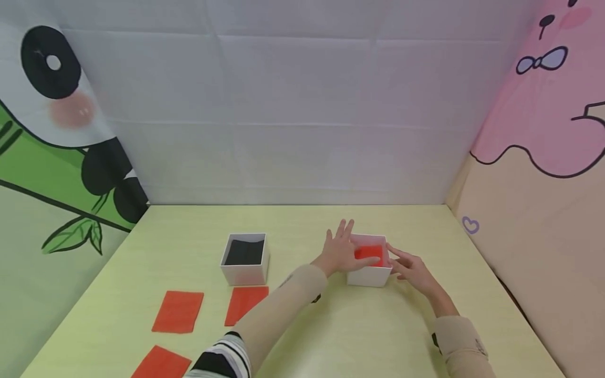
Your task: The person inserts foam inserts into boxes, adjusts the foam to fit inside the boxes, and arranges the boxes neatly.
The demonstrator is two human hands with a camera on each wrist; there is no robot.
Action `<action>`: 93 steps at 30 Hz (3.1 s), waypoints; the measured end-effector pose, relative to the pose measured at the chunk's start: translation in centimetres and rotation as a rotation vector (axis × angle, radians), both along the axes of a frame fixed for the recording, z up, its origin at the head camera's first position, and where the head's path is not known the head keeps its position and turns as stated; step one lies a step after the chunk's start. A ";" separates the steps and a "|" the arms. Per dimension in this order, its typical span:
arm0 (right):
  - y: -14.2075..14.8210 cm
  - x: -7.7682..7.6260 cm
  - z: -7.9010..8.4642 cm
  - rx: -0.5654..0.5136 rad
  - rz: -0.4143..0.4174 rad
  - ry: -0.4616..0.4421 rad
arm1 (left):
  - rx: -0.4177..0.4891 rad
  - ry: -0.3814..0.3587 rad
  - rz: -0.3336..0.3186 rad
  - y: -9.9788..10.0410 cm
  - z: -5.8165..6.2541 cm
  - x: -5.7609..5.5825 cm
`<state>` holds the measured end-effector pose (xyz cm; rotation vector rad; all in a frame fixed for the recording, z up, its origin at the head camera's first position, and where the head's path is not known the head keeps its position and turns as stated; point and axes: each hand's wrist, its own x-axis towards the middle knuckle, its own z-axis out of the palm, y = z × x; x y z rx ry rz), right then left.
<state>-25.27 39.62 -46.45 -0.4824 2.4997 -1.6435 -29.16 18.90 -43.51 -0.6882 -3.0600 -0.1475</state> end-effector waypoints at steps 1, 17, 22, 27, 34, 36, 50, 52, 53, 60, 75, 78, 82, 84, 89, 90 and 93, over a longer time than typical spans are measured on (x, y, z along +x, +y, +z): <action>0.0 0.0 0.1 0.002 0.003 -0.001 | 0.004 0.007 -0.008 -0.1 0.0 0.0; 0.2 0.0 0.2 -0.110 0.106 0.018 | 0.182 0.066 -0.088 -2.2 2.6 2.4; 0.3 -0.2 0.1 -0.170 0.169 0.020 | 0.201 0.085 -0.116 -3.2 3.5 3.6; 0.5 -0.3 -0.1 -0.171 0.158 0.007 | 0.221 0.110 -0.184 -4.2 3.7 4.6; 0.6 -0.5 -0.3 -0.153 0.113 -0.027 | 0.240 0.141 -0.241 -5.6 4.0 5.8; 0.6 -0.6 -0.3 -0.159 0.109 -0.038 | 0.244 0.148 -0.243 -6.0 4.1 6.2; 0.3 -0.4 -0.1 -0.171 0.085 -0.070 | 0.297 0.159 -0.256 -8.9 3.2 8.1; 0.3 -0.4 -0.1 -0.170 0.087 -0.065 | 0.302 0.155 -0.253 -9.3 3.1 8.3; 0.4 -0.4 -0.2 -0.169 0.090 -0.062 | 0.303 0.152 -0.249 -9.5 3.1 8.4; 0.3 -0.4 -0.3 -0.168 0.087 -0.078 | 0.330 0.123 -0.229 -10.7 2.9 9.2; 0.3 -0.3 -0.3 -0.171 0.082 -0.078 | 0.326 0.094 -0.196 -13.2 2.3 10.7; 0.3 -0.3 -0.4 -0.174 0.084 -0.081 | 0.324 0.084 -0.174 -13.9 2.0 11.0; 0.3 -0.3 -0.4 -0.145 0.063 -0.084 | 0.327 0.074 -0.157 -14.6 1.9 11.4; 0.2 -0.3 -0.3 -0.129 0.055 -0.085 | 0.333 0.071 -0.151 -15.0 1.9 11.7; 0.2 -0.2 -0.3 -0.129 0.061 -0.081 | 0.345 0.083 -0.139 -15.7 1.8 12.1; 0.3 -0.2 -0.3 -0.134 0.065 -0.079 | 0.346 0.087 -0.137 -15.8 1.7 12.2; 0.3 -0.2 -0.3 -0.155 0.077 -0.073 | 0.344 0.095 -0.131 -16.3 1.4 12.3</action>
